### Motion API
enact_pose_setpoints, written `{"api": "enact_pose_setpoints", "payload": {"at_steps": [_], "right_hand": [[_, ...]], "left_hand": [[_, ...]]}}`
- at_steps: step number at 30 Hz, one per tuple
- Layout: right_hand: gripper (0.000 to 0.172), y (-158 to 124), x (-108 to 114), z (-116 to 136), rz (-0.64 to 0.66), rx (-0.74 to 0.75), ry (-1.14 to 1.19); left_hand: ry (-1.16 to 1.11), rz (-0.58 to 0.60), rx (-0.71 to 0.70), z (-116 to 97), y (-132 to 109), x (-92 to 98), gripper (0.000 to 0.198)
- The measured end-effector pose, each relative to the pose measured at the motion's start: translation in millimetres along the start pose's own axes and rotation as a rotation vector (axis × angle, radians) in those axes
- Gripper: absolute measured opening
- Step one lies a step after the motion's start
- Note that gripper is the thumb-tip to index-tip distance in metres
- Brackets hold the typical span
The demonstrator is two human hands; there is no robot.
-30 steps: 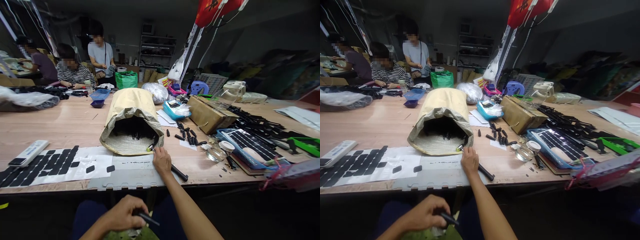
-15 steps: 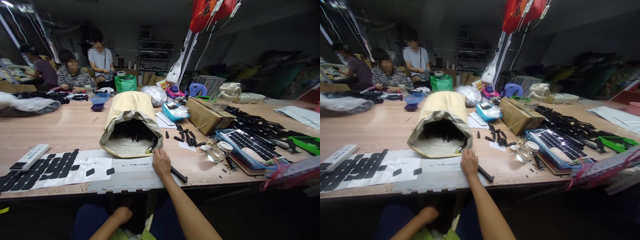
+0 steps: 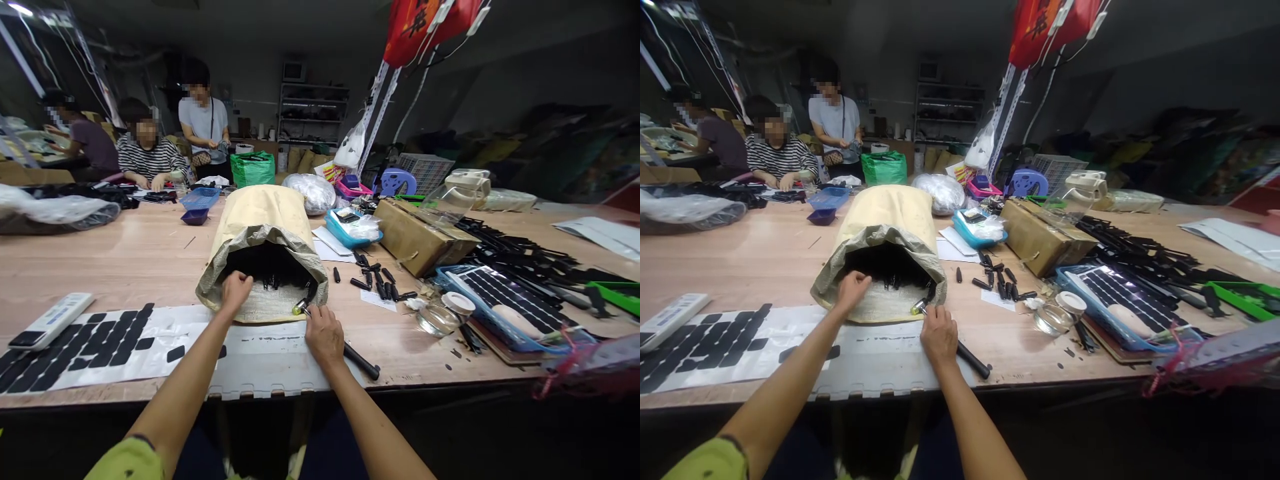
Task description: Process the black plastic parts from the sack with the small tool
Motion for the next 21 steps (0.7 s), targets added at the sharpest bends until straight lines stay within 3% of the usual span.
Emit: {"api": "enact_pose_setpoints", "payload": {"at_steps": [2,5,11,14,17,19,21], "right_hand": [[0.021,0.5,0.1,-0.4,0.005,0.0,0.0],[0.021,1.1,0.0,-0.4,0.006,0.007,0.006],[0.02,0.9,-1.9,-1.3,0.011,-0.001,0.03],[0.02,0.9,-3.1,-1.4,0.012,-0.005,0.03],[0.019,1.2,-3.0,-1.4,0.011,-0.011,0.028],[0.018,1.4,-2.1,-0.9,0.014,-0.01,0.027],[0.018,1.3,-0.8,-0.5,0.017,-0.009,0.025]], "left_hand": [[0.15,-0.113,0.103,15.7,32.1,1.9,0.035],[0.214,-0.093,0.172,35.9,61.8,-5.6,0.037],[0.264,-0.092,0.186,50.0,78.0,-3.3,0.043],[0.283,-0.102,0.196,47.3,65.7,4.2,0.043],[0.29,-0.08,0.141,38.7,37.4,6.6,0.037],[0.253,0.015,-0.023,24.7,13.0,-4.6,0.031],[0.198,0.184,-0.25,7.3,-15.4,-26.2,0.027]]}}
Point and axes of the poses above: each hand's wrist, its own y-axis towards the middle knuckle, its own x-axis out of the back of the hand, z = x × y, the point moved 8 cm from there along y, towards the middle knuckle, and after that the axes turned 9 degrees about -y, right-handed, at the moved point
